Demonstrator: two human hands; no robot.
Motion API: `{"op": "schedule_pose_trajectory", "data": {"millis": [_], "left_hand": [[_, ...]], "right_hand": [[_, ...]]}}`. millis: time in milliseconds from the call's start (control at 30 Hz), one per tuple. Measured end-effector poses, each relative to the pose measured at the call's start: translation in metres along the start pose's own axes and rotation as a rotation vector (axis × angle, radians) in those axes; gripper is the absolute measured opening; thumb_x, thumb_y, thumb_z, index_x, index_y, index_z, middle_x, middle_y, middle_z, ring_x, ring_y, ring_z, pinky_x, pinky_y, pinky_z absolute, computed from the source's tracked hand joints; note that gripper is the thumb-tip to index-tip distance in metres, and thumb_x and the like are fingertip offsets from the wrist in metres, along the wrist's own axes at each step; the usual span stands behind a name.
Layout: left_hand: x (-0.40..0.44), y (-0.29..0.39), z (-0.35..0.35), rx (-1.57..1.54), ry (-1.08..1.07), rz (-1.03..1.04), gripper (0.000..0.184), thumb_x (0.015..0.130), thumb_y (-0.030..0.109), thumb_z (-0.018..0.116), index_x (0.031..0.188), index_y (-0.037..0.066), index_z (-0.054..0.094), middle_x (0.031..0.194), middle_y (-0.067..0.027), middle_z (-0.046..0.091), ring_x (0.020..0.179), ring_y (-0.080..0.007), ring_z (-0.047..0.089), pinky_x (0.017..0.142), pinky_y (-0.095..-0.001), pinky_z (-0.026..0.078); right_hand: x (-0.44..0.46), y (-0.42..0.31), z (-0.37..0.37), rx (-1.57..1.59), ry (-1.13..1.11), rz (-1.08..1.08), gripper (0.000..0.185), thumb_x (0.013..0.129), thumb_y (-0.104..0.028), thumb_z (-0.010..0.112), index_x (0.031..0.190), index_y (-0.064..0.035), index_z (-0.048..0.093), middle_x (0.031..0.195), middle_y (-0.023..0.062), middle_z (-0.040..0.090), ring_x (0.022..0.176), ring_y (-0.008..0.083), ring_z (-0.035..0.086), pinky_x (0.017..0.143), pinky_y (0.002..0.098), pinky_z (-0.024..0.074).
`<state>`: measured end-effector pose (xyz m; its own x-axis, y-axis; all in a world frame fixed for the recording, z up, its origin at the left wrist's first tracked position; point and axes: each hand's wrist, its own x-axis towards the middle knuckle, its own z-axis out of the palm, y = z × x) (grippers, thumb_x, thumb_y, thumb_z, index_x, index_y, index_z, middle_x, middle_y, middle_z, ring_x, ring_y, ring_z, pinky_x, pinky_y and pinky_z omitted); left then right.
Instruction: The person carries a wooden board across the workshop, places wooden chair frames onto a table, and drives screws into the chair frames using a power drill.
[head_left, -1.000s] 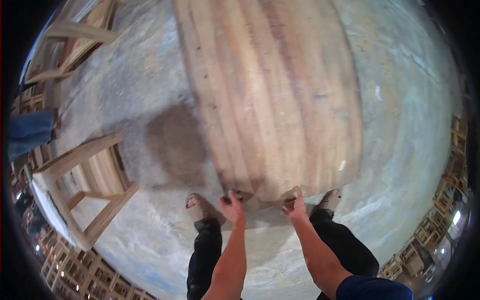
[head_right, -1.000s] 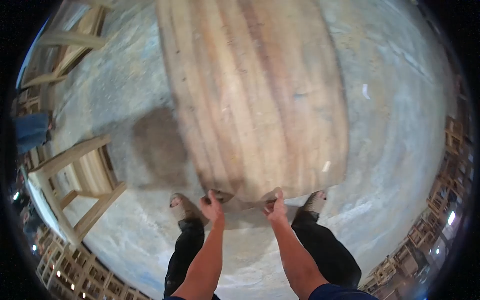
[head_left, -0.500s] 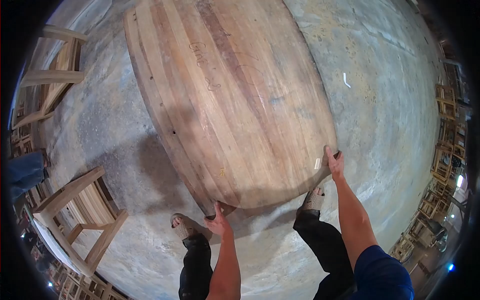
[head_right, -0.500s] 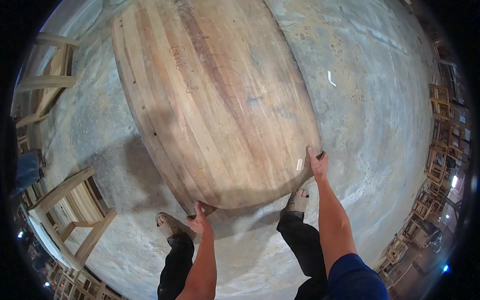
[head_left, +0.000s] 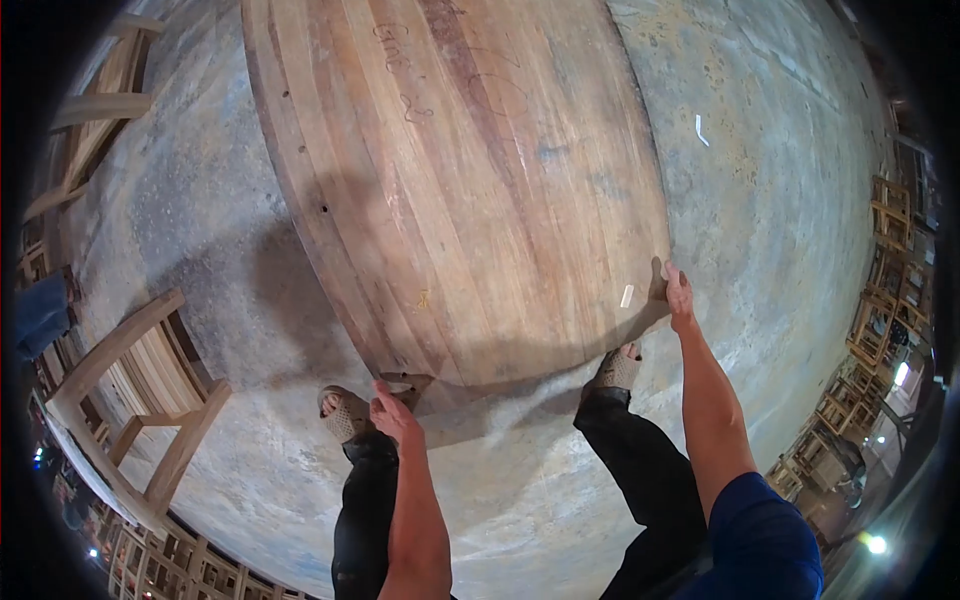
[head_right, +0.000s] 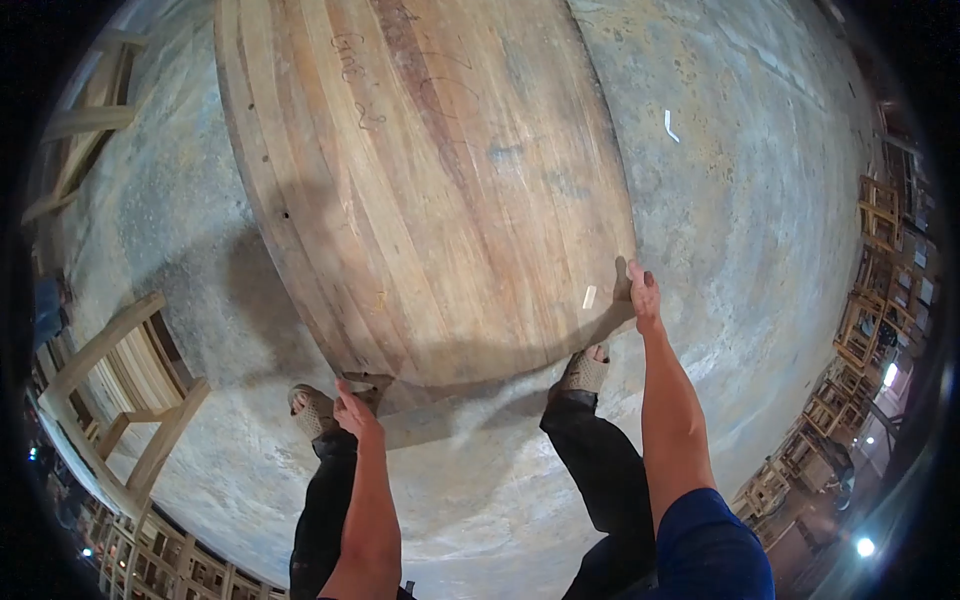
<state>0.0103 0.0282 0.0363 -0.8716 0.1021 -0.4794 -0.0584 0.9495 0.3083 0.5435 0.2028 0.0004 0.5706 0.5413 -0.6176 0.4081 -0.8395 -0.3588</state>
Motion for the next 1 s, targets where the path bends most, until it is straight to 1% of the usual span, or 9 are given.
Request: {"op": "schedule_pose_trajectory", "data": {"millis": [67,100,200,300,400,467,633,833,1000], "left_hand": [[-0.012,0.016,-0.006,-0.146,0.063,0.029,0.064,0.083,0.054,0.059,0.064,-0.007,0.05,0.06,-0.0132,0.047,0.063,-0.0245,0.041,0.066,-0.0403,0.039],[-0.01,0.011,-0.006,-0.11,0.053,0.057,0.064,0.084,0.053,0.059,0.065,-0.007,0.051,0.061,-0.0134,0.049,0.063,-0.0244,0.042,0.066,-0.0401,0.039],[0.004,-0.008,-0.002,-0.008,0.025,0.041,0.065,0.084,0.054,0.059,0.065,-0.008,0.051,0.062,-0.0136,0.052,0.064,-0.0253,0.045,0.066,-0.0403,0.04],[-0.004,-0.01,0.004,-0.046,-0.113,0.102,0.063,0.083,0.054,0.06,0.086,-0.009,0.06,0.079,-0.0194,0.059,0.077,-0.0297,0.053,0.077,-0.0397,0.042],[0.003,-0.012,0.021,-0.016,0.072,0.201,0.08,0.078,0.059,0.061,0.117,-0.011,0.053,0.105,-0.0278,0.058,0.101,-0.0353,0.054,0.091,-0.0393,0.039],[-0.008,0.0,0.022,0.096,-0.084,0.082,0.103,0.073,0.065,0.061,0.135,-0.012,0.034,0.125,-0.0329,0.047,0.119,-0.0387,0.046,0.101,-0.0391,0.034],[-0.016,0.024,0.023,0.236,0.068,0.024,0.097,0.072,0.069,0.059,0.124,-0.012,0.046,0.116,-0.0312,0.054,0.11,-0.0403,0.052,0.095,-0.0425,0.038],[0.003,0.017,0.006,0.069,-0.017,0.032,0.069,0.079,0.058,0.057,0.083,-0.011,0.062,0.09,-0.0233,0.063,0.084,-0.0369,0.057,0.078,-0.0452,0.041],[0.003,0.025,0.007,-0.166,0.04,-0.09,0.061,0.079,0.049,0.057,0.096,-0.008,0.066,0.091,-0.0231,0.065,0.084,-0.0361,0.058,0.078,-0.0443,0.042]], "right_hand": [[-0.013,-0.015,-0.002,0.246,-0.066,-0.124,0.071,0.084,-0.057,0.05,0.122,0.0022,0.055,0.116,0.0128,0.056,0.106,0.0231,0.05,0.094,0.0319,0.0368],[-0.014,-0.027,-0.004,0.251,-0.103,0.076,0.073,0.087,-0.055,0.047,0.132,0.0033,0.047,0.127,0.011,0.052,0.113,0.0212,0.047,0.098,0.0303,0.0341],[-0.016,-0.024,0.002,0.176,-0.061,0.035,0.068,0.088,-0.051,0.046,0.128,0.0035,0.051,0.125,0.0139,0.056,0.113,0.024,0.05,0.097,0.0326,0.0364],[-0.009,-0.025,-0.006,-0.315,-0.073,-0.114,0.07,0.087,-0.056,0.047,0.12,0.0055,0.056,0.118,0.0207,0.059,0.11,0.0302,0.053,0.096,0.0357,0.0375],[0.009,0.002,0.004,-0.162,0.015,-0.031,0.078,0.084,-0.063,0.047,0.116,0.007,0.058,0.119,0.0253,0.057,0.111,0.0352,0.052,0.097,0.0373,0.0368],[-0.023,-0.009,0.023,0.098,0.116,-0.01,0.084,0.081,-0.068,0.047,0.117,0.0071,0.057,0.12,0.027,0.056,0.113,0.0372,0.051,0.097,0.0384,0.0365],[-0.029,-0.021,0.02,0.019,0.138,0.101,0.09,0.078,-0.069,0.051,0.126,0.0068,0.05,0.126,0.0222,0.054,0.117,0.0326,0.049,0.099,0.0369,0.0357],[-0.02,-0.028,0.015,0.154,0.152,0.207,0.087,0.078,-0.066,0.05,0.127,0.0051,0.05,0.128,0.0199,0.051,0.116,0.0309,0.048,0.099,0.0384,0.0343],[-0.015,-0.023,0.015,0.198,0.1,0.117,0.071,0.082,-0.056,0.044,0.129,-0.0037,0.053,0.127,0.0192,0.052,0.114,0.0298,0.048,0.099,0.0353,0.0334]]}}
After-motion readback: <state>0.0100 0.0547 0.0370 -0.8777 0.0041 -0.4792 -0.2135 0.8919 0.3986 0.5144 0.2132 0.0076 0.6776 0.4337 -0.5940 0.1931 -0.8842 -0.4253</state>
